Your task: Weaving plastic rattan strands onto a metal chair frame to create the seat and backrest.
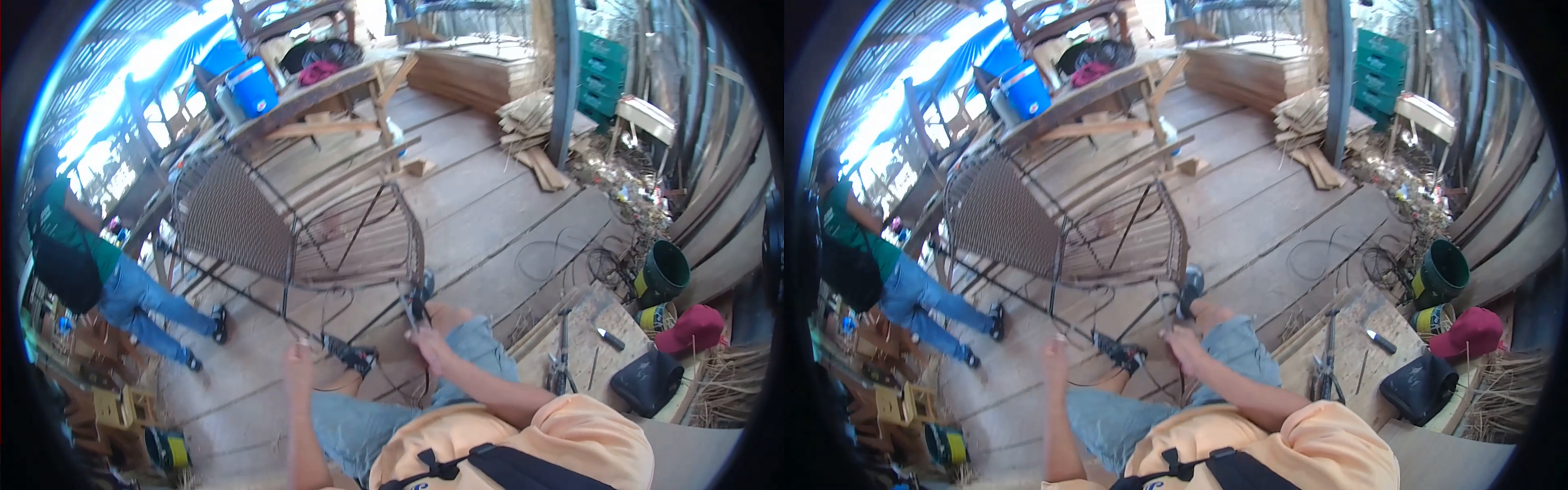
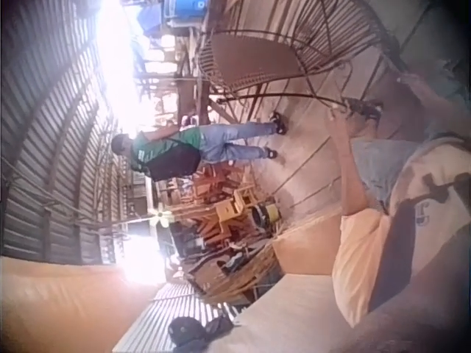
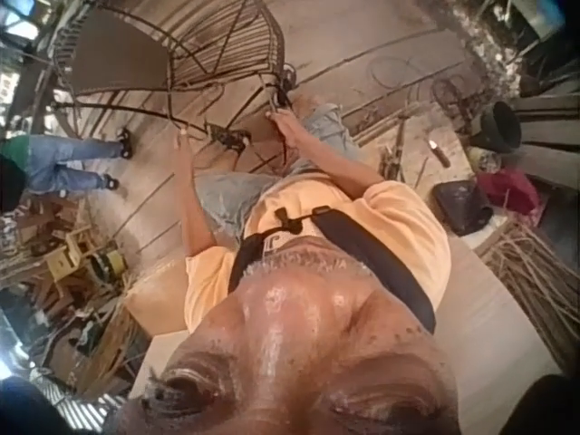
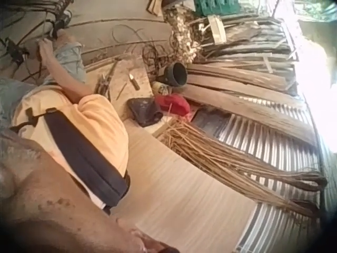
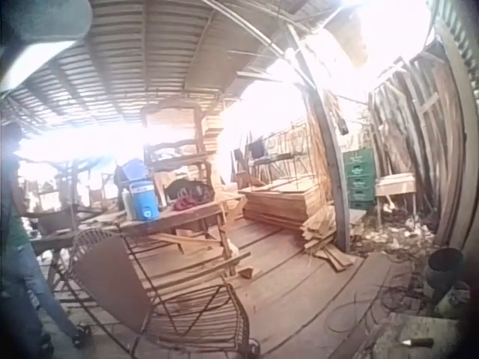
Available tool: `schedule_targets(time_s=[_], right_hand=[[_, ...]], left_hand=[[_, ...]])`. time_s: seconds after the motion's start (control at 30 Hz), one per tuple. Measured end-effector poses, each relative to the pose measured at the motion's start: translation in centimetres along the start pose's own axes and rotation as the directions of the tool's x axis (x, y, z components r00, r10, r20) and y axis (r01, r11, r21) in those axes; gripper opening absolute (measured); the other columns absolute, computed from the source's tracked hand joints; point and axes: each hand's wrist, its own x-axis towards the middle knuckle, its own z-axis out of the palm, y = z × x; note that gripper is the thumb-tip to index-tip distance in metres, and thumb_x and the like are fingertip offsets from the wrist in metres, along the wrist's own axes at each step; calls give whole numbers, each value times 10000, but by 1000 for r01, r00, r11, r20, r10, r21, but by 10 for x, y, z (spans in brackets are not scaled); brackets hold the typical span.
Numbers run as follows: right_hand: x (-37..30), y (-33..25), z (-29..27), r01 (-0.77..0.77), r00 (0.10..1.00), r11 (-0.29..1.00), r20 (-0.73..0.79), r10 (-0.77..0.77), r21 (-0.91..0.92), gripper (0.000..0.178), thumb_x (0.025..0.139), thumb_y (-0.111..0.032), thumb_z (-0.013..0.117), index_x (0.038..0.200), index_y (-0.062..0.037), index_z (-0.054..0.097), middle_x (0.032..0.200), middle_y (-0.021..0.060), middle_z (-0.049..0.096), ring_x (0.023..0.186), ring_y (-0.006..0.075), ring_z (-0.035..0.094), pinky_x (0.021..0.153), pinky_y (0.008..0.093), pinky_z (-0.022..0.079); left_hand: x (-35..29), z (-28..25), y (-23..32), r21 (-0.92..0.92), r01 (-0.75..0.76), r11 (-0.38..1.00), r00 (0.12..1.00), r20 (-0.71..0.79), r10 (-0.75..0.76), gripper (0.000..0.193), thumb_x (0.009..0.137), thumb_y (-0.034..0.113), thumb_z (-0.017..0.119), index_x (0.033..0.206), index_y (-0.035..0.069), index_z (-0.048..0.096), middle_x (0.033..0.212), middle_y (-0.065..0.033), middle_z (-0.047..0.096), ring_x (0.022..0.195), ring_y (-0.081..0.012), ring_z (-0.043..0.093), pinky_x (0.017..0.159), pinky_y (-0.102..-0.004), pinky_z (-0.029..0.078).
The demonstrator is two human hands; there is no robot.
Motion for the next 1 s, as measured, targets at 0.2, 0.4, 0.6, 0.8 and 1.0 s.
schedule_targets(time_s=[0.2, 0.4, 0.6, 0.8, 1.0], right_hand=[[-3, -29, -7, -282, 954, 915, 182, 237, 288, 183, 812, -205, 589, 719, -166, 436, 549, -27, 380, 424, 102, 396, 341, 252, 322], [-5, -36, -5, -345, 936, 873, 202, 289, 346, 194, 840, -213, 557, 701, -157, 433, 533, -46, 331, 402, 92, 325, 358, 260, 241], [-7, -29, -6, -373, 918, 867, 264, 295, 331, 145, 853, -221, 541, 739, -156, 481, 511, -69, 289, 396, 79, 255, 369, 251, 180], [-4, -42, -16, -323, 942, 884, 204, 266, 339, 147, 866, -232, 535, 762, -136, 491, 500, -72, 265, 390, 71, 231, 366, 250, 160], [-6, -32, -7, -347, 925, 877, 276, 261, 333, 131, 864, -215, 530, 784, -121, 486, 505, -68, 260, 394, 66, 213, 369, 244, 165]], left_hand=[[-77, -220, 16, -999, -39, -17, 923, -29, -385, 222, 953, 249, 413, 779, 117, 452, 551, 72, 314, 396, -31, 221, 352, -209, 173], [-217, -327, 37, -941, -323, -100, 942, -310, -126, 180, 971, 199, 352, 855, 74, 408, 590, 32, 268, 436, -58, 193, 406, -227, 190], [-317, -314, 175, -704, -700, -119, 703, -709, 58, 166, 917, 207, 453, 863, 54, 488, 585, 12, 388, 406, -84, 310, 391, -232, 247], [-411, -393, 202, -241, -870, 431, 328, -934, 141, 363, 960, 325, 389, 648, 148, 326, 588, 42, 287, 433, -78, 285, 422, -234, 235], [-445, -499, 164, 482, 215, 849, -19, -867, 497, 260, 857, 188, 494, 617, 89, 499, 604, -52, 495, 498, -181, 459, 464, -329, 374]])
